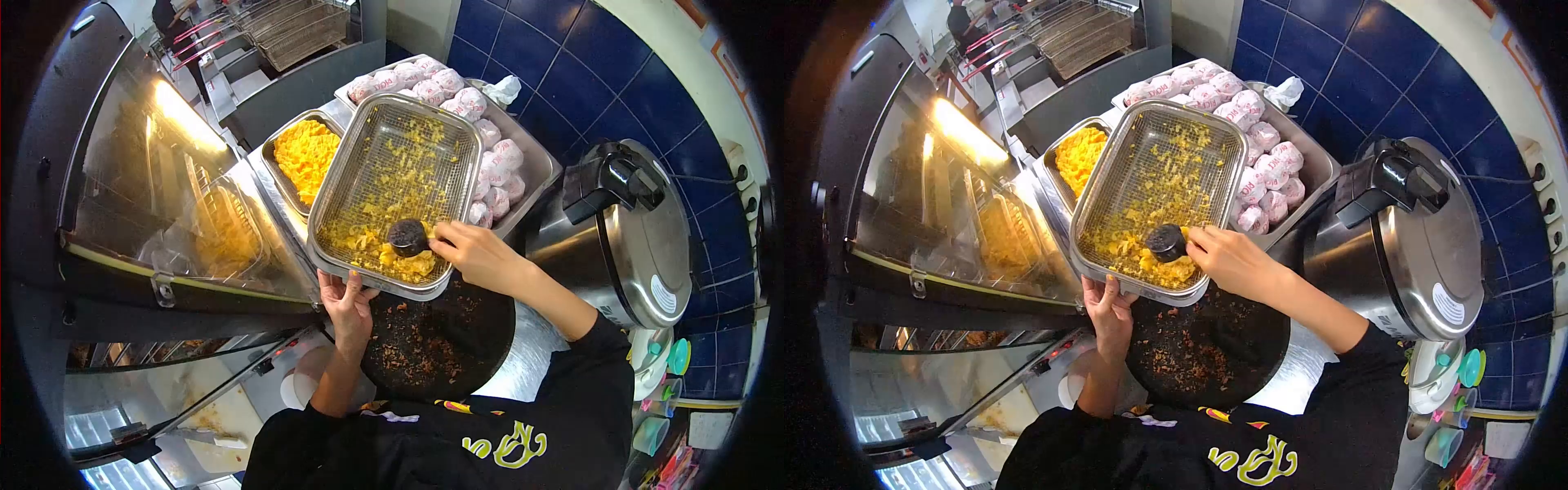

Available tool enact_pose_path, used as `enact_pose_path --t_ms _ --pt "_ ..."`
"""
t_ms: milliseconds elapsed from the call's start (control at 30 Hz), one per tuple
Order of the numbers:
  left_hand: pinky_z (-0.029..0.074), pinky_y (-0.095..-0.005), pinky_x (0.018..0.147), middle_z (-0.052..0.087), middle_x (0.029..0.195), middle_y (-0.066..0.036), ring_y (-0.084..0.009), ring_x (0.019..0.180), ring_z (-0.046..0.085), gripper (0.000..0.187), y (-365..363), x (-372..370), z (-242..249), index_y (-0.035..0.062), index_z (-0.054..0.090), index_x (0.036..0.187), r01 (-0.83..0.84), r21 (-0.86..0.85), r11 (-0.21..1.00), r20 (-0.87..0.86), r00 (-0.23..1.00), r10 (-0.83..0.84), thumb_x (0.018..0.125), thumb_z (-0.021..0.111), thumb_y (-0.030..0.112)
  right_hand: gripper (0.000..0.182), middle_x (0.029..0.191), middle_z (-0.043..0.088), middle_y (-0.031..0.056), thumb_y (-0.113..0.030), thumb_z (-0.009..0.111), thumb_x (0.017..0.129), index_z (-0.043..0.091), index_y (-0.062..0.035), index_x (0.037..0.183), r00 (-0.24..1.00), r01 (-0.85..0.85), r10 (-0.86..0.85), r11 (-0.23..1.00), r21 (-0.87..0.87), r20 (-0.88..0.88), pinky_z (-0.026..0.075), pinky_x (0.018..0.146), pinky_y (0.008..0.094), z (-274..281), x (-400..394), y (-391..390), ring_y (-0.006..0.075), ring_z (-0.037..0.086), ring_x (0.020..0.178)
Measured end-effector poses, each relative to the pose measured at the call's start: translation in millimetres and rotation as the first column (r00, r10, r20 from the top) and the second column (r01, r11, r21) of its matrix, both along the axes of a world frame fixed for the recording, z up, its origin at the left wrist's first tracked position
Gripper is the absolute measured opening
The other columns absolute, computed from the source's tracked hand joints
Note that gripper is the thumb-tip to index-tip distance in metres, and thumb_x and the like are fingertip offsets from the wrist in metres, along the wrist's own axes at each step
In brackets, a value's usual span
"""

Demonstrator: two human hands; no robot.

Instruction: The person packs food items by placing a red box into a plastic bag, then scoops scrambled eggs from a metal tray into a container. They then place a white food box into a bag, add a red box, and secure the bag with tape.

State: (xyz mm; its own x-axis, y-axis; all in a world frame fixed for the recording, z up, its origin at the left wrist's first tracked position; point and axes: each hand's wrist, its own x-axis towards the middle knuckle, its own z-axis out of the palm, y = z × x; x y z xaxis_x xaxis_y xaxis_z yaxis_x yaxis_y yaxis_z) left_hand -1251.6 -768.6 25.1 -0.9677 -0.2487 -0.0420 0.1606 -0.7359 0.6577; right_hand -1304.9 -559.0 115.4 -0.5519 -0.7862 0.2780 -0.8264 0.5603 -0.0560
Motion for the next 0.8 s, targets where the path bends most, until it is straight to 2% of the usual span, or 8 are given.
enact_pose_path --t_ms 67,233,433,500,533,700,767,800 --pt "0.060 -0.0334 0.063 0.050 0.106 -0.007 -0.0162 0.090 0.057 0.035 0.6 -3.4 -5.5 0.0063 0.038 0.114 -0.004 -0.005 1.000 0.013 1.000 0.004 0.083 0.055 0.001 0.028 0.094 0.050 0.0113 0.001 0.062 0.058 0.054 0.0026 0.085 0.987 0.035 -0.042 0.998 0.049 0.154 0.048 0.069 0.0327 7.3 5.8 3.4 0.0254 0.055 0.084" --pt "0.059 -0.0348 0.064 0.050 0.104 -0.006 -0.0169 0.089 0.058 0.029 10.3 -9.0 8.4 0.0063 0.040 0.108 -0.067 -0.008 0.998 0.065 0.996 0.067 0.084 0.054 0.001 0.036 0.094 0.050 0.0121 0.001 0.068 0.051 0.055 0.0000 0.084 0.963 0.040 -0.043 0.999 0.019 0.267 0.049 0.069 0.0349 13.3 10.5 6.7 0.0271 0.056 0.086" --pt "0.059 -0.0359 0.064 0.051 0.102 -0.005 -0.0172 0.087 0.059 0.024 6.8 -9.8 15.2 0.0058 0.040 0.104 -0.066 -0.046 0.997 0.080 0.994 0.070 0.084 0.054 0.003 0.039 0.084 0.051 0.0100 0.010 0.057 0.055 0.059 -0.0015 0.092 0.925 -0.011 0.026 0.999 -0.041 0.380 0.047 0.061 0.0346 20.8 0.7 4.3 0.0271 0.058 0.072" --pt "0.059 -0.0356 0.064 0.051 0.102 -0.005 -0.0170 0.086 0.059 0.023 4.5 -9.4 16.8 0.0057 0.040 0.103 -0.062 -0.056 0.997 0.069 0.995 0.066 0.085 0.054 0.003 0.037 0.081 0.052 0.0105 0.013 0.053 0.056 0.060 -0.0014 0.090 0.867 -0.018 0.099 0.986 -0.167 0.488 0.047 0.060 0.0344 21.3 -6.0 5.5 0.0272 0.058 0.069" --pt "0.059 -0.0355 0.064 0.051 0.101 -0.005 -0.0168 0.086 0.059 0.023 3.2 -8.5 17.0 0.0058 0.040 0.103 -0.056 -0.044 0.997 0.074 0.996 0.059 0.085 0.054 0.003 0.031 0.082 0.054 0.0122 0.010 0.056 0.056 0.059 0.0001 0.084 0.835 -0.011 0.108 0.984 -0.179 0.540 0.046 0.064 0.0366 23.7 -9.1 6.0 0.0293 0.058 0.075" --pt "0.059 -0.0350 0.062 0.051 0.099 -0.006 -0.0163 0.085 0.059 0.021 -0.8 -3.8 33.8 0.0060 0.041 0.102 -0.046 -0.032 0.998 0.108 0.993 0.049 0.085 0.053 0.005 0.032 0.082 0.054 0.0123 0.015 0.052 0.059 0.060 0.0011 0.087 0.796 0.012 0.151 0.964 -0.264 0.586 0.045 0.061 0.0345 27.5 -11.8 11.8 0.0294 0.058 0.073" --pt "0.056 -0.0417 0.072 0.053 0.106 -0.009 -0.0206 0.094 0.058 0.023 -5.1 -1.9 36.8 0.0046 0.041 0.108 -0.007 -0.049 0.999 0.120 0.993 0.012 0.087 0.051 0.008 0.033 0.082 0.054 0.0121 0.015 0.052 0.059 0.060 0.0010 0.088 0.773 0.031 0.179 0.947 -0.319 0.608 0.045 0.060 0.0345 34.3 -9.5 12.3 0.0286 0.058 0.073" --pt "0.056 -0.0417 0.072 0.053 0.106 -0.009 -0.0206 0.094 0.058 0.023 -6.8 -1.3 39.6 0.0046 0.041 0.108 -0.008 -0.047 0.999 0.117 0.993 0.014 0.087 0.051 0.008 0.033 0.082 0.054 0.0121 0.015 0.052 0.059 0.060 0.0010 0.088 0.775 0.029 0.179 0.948 -0.317 0.606 0.045 0.060 0.0345 38.5 -8.5 11.5 0.0286 0.058 0.073"
